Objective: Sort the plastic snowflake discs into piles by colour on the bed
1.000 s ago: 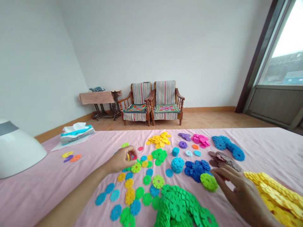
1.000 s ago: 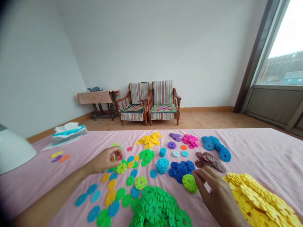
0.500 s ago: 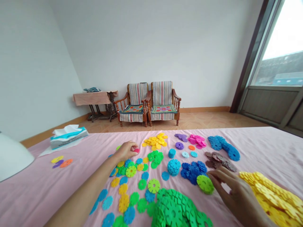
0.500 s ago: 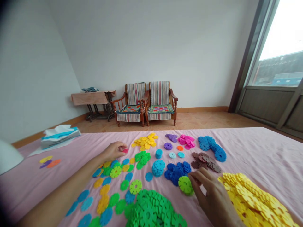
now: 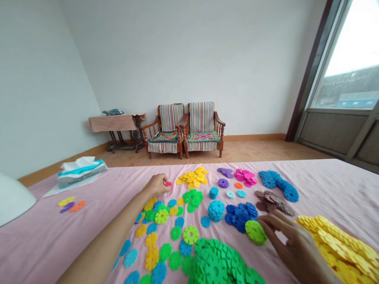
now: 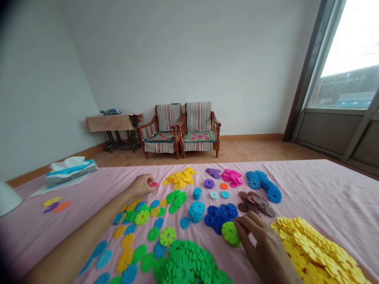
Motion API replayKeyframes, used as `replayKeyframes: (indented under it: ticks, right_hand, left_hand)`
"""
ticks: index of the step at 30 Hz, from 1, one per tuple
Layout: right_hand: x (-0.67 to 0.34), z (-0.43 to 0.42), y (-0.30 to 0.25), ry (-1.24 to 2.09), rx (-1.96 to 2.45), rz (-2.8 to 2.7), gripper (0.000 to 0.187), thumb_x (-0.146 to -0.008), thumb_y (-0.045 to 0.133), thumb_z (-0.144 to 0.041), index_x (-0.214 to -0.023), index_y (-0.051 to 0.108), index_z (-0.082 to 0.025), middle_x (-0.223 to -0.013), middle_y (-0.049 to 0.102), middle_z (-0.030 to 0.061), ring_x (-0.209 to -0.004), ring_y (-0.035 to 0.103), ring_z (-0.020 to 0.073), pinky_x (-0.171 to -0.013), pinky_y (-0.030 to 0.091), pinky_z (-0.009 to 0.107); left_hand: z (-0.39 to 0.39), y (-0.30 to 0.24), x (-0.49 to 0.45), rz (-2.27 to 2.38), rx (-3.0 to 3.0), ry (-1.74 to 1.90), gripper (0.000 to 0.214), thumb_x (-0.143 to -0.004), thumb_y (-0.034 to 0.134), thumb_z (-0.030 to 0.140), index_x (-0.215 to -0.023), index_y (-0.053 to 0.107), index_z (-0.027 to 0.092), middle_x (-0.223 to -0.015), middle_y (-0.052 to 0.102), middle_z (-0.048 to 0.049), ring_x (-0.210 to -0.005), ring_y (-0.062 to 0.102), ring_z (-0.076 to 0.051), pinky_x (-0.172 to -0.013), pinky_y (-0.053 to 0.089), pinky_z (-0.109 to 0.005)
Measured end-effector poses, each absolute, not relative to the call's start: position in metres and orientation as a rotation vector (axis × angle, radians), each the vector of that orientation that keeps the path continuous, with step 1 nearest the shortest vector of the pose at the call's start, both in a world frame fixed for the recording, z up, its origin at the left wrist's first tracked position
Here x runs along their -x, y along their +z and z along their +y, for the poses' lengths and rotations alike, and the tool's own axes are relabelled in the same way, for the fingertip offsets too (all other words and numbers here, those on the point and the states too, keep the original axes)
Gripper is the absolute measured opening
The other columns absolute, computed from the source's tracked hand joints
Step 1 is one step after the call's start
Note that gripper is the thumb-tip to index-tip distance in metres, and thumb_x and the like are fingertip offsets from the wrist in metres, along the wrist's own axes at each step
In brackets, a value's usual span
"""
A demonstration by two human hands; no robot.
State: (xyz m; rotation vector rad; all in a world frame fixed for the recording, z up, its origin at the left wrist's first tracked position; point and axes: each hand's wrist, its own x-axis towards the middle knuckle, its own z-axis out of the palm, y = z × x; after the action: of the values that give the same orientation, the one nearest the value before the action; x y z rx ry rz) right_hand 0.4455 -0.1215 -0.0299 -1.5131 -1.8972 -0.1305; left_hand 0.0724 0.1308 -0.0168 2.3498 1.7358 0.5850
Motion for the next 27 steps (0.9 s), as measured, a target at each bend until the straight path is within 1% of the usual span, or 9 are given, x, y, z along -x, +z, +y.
replayKeyframes:
  ticks: [3,6,11,14,16,17,20,23,27]
  right_hand:
    - [-0.446,-0.122,-0.029,-0.148,1.514,-1.881,0.02,-0.092,0.047,-0.034,-0.09,0.064,-0.024,-0.082,0.065,0.0018,-0.073,0.064,0.0147,-0.064,0.049,0.023]
    - [-0.446,-0.123,-0.029,-0.138,1.516,-1.89,0.021,-0.092,0.046,-0.035,-0.091,0.064,-0.024,-0.082,0.065,0.0018,-0.074,0.064,0.0147,-0.066,0.05,0.023]
    - [-0.444,-0.122,-0.03,-0.13,1.531,-1.889,0.022,-0.093,0.046,-0.035,-0.089,0.065,-0.024,-0.08,0.065,0.0019,-0.073,0.064,0.0147,-0.065,0.049,0.023]
    - [-0.443,-0.123,-0.027,-0.129,1.537,-1.886,0.023,-0.093,0.045,-0.035,-0.09,0.065,-0.023,-0.082,0.065,0.0029,-0.074,0.064,0.015,-0.064,0.05,0.023]
    - [-0.444,-0.123,-0.025,-0.148,1.533,-1.865,0.023,-0.093,0.045,-0.036,-0.091,0.065,-0.023,-0.084,0.066,0.0037,-0.074,0.064,0.0156,-0.063,0.05,0.023]
    - [-0.444,-0.123,-0.023,-0.163,1.527,-1.852,0.024,-0.093,0.046,-0.036,-0.091,0.065,-0.023,-0.084,0.067,0.0041,-0.074,0.065,0.016,-0.063,0.051,0.023]
    - [-0.447,-0.123,-0.021,-0.199,1.499,-1.834,0.023,-0.091,0.047,-0.037,-0.091,0.065,-0.023,-0.085,0.067,0.0046,-0.075,0.065,0.0166,-0.063,0.051,0.023]
    - [-0.448,-0.123,-0.021,-0.197,1.498,-1.833,0.022,-0.091,0.048,-0.037,-0.091,0.065,-0.023,-0.087,0.067,0.0043,-0.074,0.065,0.0154,-0.061,0.051,0.022]
    - [-0.448,-0.123,-0.024,-0.197,1.52,-1.848,0.023,-0.091,0.048,-0.038,-0.093,0.066,-0.024,-0.088,0.068,0.0043,-0.073,0.064,0.0155,-0.06,0.051,0.022]
  left_hand:
    - [0.141,-0.014,-0.073,1.816,-2.345,0.664,0.014,-0.062,0.066,0.026,-0.071,0.061,0.017,-0.069,0.064,0.0001,-0.066,0.059,-0.014,-0.058,0.039,-0.021]
    - [0.148,-0.013,-0.073,1.834,-2.345,0.68,0.014,-0.06,0.067,0.024,-0.07,0.061,0.017,-0.074,0.065,-0.0008,-0.072,0.06,-0.015,-0.061,0.04,-0.021]
    - [0.15,-0.014,-0.072,1.799,-2.293,0.623,0.013,-0.06,0.069,0.026,-0.067,0.063,0.018,-0.066,0.065,0.0007,-0.064,0.06,-0.014,-0.057,0.041,-0.02]
    - [0.145,-0.008,-0.067,1.757,-2.281,0.652,0.022,-0.06,0.069,0.029,-0.079,0.065,0.017,-0.075,0.067,-0.001,-0.069,0.061,-0.015,-0.062,0.044,-0.021]
    - [0.136,-0.001,-0.059,1.736,-2.275,0.691,0.027,-0.065,0.064,0.031,-0.088,0.065,0.017,-0.082,0.067,-0.0028,-0.073,0.061,-0.016,-0.066,0.045,-0.023]
    - [0.13,0.004,-0.054,1.724,-2.273,0.701,0.027,-0.068,0.06,0.032,-0.089,0.064,0.016,-0.082,0.067,-0.0032,-0.074,0.061,-0.017,-0.066,0.046,-0.023]
    - [0.106,0.019,-0.034,1.645,-2.284,0.652,0.021,-0.071,0.053,0.033,-0.08,0.063,0.017,-0.076,0.066,-0.0019,-0.071,0.061,-0.017,-0.065,0.046,-0.024]
    - [0.076,0.032,-0.014,1.503,-2.309,0.496,0.016,-0.067,0.054,0.031,-0.071,0.064,0.018,-0.067,0.065,0.0005,-0.065,0.059,-0.016,-0.061,0.044,-0.022]
    - [0.048,0.034,0.006,1.394,-2.339,0.348,0.015,-0.065,0.056,0.026,-0.074,0.066,0.018,-0.071,0.065,0.0009,-0.065,0.058,-0.014,-0.06,0.043,-0.021]
